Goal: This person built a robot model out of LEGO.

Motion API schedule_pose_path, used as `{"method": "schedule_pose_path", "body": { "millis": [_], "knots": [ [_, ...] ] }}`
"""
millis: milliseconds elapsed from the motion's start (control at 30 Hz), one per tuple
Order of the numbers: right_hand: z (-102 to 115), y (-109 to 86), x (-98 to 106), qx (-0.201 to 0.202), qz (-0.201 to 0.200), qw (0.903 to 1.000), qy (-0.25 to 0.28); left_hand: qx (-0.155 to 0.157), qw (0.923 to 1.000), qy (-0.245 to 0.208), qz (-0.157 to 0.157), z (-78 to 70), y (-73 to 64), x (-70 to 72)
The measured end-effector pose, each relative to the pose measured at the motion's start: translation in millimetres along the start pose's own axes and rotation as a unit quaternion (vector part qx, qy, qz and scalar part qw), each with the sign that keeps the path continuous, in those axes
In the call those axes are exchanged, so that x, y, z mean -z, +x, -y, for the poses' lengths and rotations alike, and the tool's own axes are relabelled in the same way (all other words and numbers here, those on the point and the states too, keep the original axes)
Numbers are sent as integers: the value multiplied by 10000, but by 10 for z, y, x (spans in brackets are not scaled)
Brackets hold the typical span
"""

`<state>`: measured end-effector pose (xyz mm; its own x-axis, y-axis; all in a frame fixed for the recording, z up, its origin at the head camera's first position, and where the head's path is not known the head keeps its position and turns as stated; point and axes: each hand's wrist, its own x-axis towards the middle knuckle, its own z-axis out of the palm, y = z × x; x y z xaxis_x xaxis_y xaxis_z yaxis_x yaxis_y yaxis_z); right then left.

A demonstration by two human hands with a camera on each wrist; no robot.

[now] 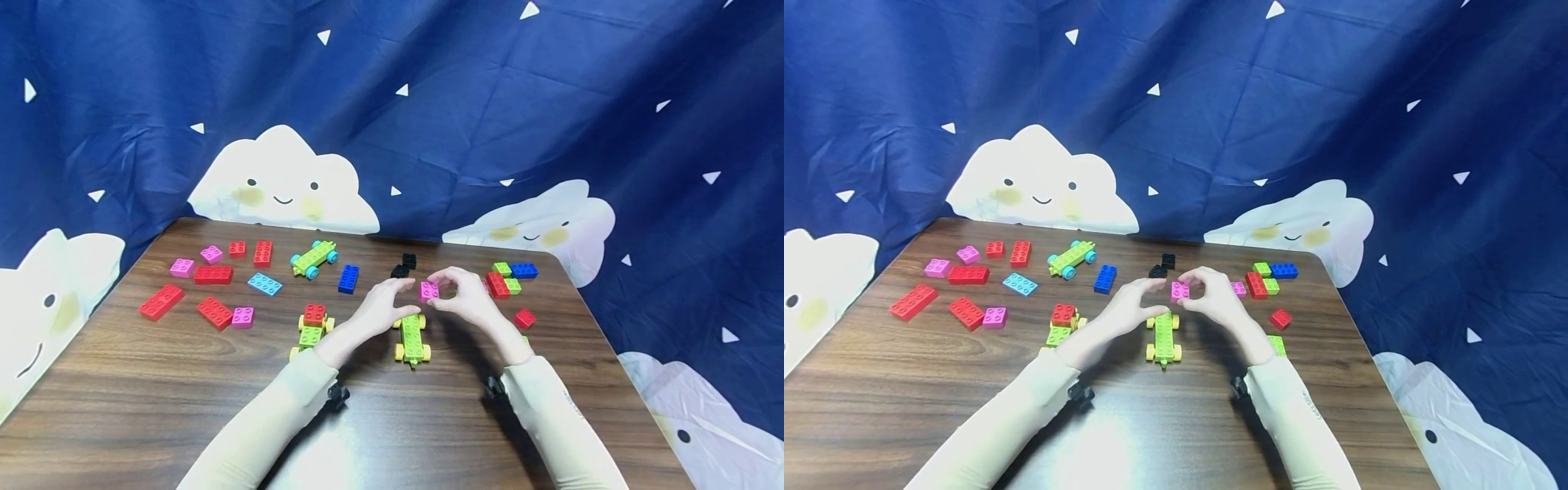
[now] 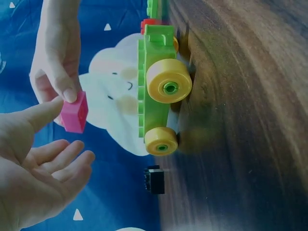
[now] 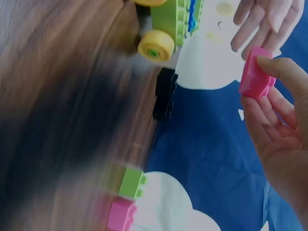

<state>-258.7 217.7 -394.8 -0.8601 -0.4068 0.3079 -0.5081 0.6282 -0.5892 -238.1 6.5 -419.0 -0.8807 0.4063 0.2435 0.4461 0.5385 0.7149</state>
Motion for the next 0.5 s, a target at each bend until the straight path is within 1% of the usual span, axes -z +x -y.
{"method": "schedule_pose_path", "body": {
  "millis": [100,200,333,500],
  "knots": [
    [32,-4,-62,18,118,9999,41,-6,9999,68,-109,2,7,-6],
    [58,-16,-107,12,258,9996,127,118,9998,113,-65,14,7,-17],
    [63,-39,-149,21,372,9993,81,260,9996,81,34,29,3,-32],
    [64,-52,-189,57,415,9991,-34,194,9997,119,13,41,0,-51]
  ]
}}
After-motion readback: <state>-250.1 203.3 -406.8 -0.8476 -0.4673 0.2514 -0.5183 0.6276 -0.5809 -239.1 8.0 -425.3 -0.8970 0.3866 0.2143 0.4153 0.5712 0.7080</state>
